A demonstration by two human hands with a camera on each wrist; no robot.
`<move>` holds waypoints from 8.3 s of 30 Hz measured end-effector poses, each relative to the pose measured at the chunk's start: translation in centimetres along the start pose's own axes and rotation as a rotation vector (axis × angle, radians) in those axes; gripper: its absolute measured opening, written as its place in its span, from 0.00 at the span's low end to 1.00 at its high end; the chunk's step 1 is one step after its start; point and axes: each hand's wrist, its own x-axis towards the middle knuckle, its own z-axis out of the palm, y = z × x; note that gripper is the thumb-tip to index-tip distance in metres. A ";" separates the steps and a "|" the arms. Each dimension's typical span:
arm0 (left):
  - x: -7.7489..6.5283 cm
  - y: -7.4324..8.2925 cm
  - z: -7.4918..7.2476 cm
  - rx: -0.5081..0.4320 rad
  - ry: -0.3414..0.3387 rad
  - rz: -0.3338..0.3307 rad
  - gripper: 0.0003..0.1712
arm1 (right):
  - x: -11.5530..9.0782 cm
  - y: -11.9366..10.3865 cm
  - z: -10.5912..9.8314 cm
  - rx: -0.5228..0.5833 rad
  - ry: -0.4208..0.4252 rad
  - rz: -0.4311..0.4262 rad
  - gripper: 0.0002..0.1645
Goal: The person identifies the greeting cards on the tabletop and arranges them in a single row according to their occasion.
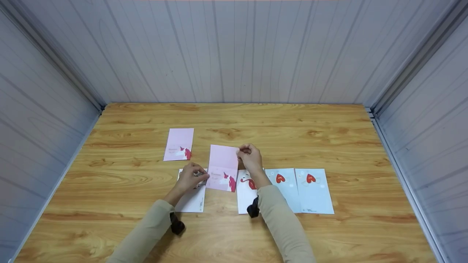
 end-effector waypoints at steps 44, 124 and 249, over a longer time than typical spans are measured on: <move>0.5 -0.3 -0.5 -0.371 0.021 -0.120 0.06 | -1.6 1.3 1.2 -0.060 -0.055 0.032 0.14; 3.5 -0.3 -3.2 0.037 0.232 -0.280 0.07 | 0.5 1.9 7.9 -0.040 0.060 0.073 0.14; -1.1 -4.3 -5.1 0.115 0.051 -0.057 0.22 | -3.4 3.4 6.2 -0.394 -0.126 -0.134 0.12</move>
